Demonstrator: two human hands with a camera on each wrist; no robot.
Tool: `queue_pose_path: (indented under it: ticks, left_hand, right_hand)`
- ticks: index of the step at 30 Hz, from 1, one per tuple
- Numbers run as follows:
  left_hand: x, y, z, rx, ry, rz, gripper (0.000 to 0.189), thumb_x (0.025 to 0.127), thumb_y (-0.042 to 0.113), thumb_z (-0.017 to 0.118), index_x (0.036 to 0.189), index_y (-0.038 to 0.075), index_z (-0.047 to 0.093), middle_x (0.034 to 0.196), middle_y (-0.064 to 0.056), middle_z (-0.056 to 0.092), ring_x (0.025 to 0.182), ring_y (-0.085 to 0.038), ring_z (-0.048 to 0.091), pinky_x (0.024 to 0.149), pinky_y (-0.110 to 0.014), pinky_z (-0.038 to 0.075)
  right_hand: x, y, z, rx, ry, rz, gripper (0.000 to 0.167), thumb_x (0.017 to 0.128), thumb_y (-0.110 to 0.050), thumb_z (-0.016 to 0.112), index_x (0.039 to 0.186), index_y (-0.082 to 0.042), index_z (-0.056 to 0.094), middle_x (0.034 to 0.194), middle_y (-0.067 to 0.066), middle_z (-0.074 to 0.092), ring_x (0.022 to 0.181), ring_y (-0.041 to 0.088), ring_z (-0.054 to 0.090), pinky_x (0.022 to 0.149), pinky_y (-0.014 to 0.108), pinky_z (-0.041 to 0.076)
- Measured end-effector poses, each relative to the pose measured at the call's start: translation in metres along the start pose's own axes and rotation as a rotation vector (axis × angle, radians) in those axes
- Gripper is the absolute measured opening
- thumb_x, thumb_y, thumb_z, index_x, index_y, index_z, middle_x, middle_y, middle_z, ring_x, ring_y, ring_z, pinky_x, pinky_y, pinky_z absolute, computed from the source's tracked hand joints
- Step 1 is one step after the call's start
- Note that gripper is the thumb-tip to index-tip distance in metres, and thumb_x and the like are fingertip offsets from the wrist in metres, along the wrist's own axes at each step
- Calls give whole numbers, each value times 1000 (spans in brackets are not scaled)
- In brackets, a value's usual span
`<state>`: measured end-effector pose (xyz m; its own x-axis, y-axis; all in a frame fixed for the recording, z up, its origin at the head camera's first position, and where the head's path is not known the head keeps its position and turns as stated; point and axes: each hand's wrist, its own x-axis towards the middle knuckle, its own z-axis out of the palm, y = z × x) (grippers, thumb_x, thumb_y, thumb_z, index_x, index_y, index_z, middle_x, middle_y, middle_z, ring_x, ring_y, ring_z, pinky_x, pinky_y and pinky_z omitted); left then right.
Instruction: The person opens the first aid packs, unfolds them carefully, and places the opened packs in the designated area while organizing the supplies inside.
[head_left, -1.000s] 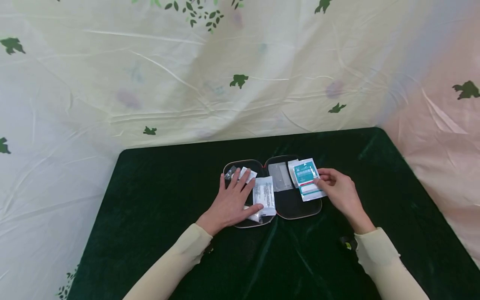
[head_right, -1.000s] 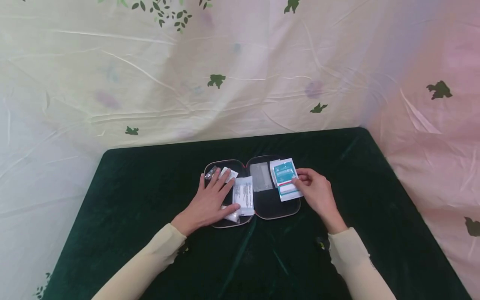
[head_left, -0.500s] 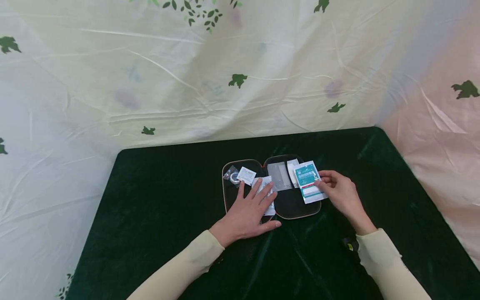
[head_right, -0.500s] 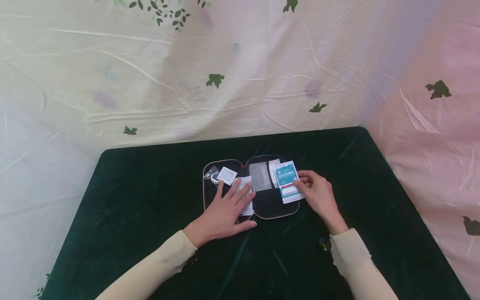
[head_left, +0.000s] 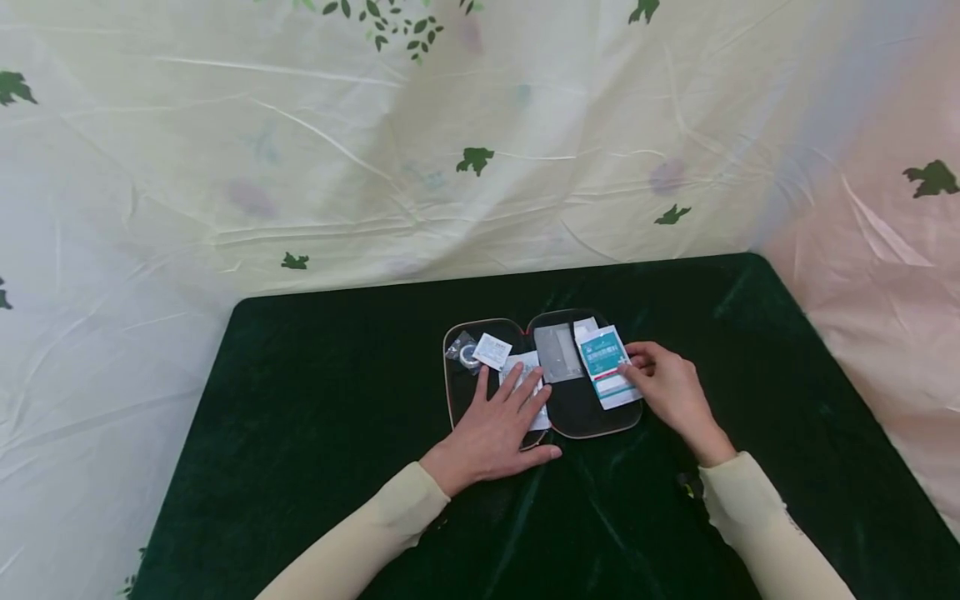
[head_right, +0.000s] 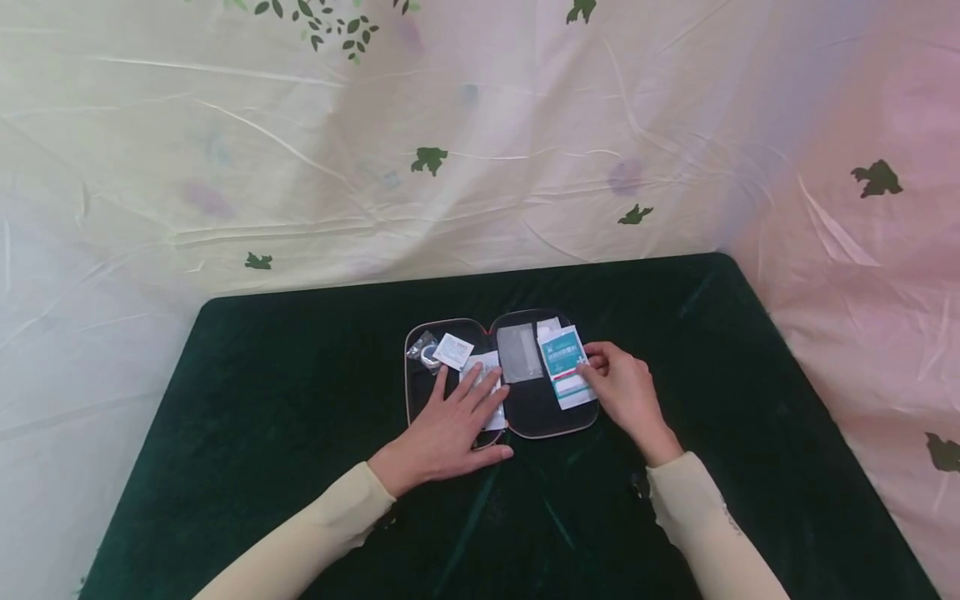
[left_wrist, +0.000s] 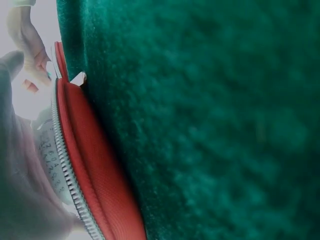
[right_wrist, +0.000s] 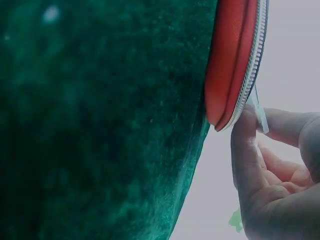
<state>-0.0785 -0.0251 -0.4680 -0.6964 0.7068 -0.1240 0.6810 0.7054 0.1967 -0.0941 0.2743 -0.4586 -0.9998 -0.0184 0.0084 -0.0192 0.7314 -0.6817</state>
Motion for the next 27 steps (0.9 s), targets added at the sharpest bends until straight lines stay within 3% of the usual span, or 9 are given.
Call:
queue_pose_path:
  ticks: [11, 27]
  left_hand:
    - [1, -2, 2, -10, -5, -2, 92, 97, 82, 25, 166, 22, 26, 175, -3, 7, 160, -29, -1, 123, -66, 3]
    - [0, -4, -1, -39, -24, 7, 92, 97, 81, 30, 167, 22, 23, 175, -2, 3, 160, -29, -2, 122, -66, 3]
  right_hand:
    - [0, -7, -4, -43, -19, 16, 37, 100, -14, 69, 131, 4, 63, 100, 15, 68, 79, 21, 62, 62, 28, 46]
    - [6, -21, 6, -15, -182, 32, 37, 100, -16, 69, 130, 6, 64, 98, 13, 71, 77, 18, 63, 67, 31, 51]
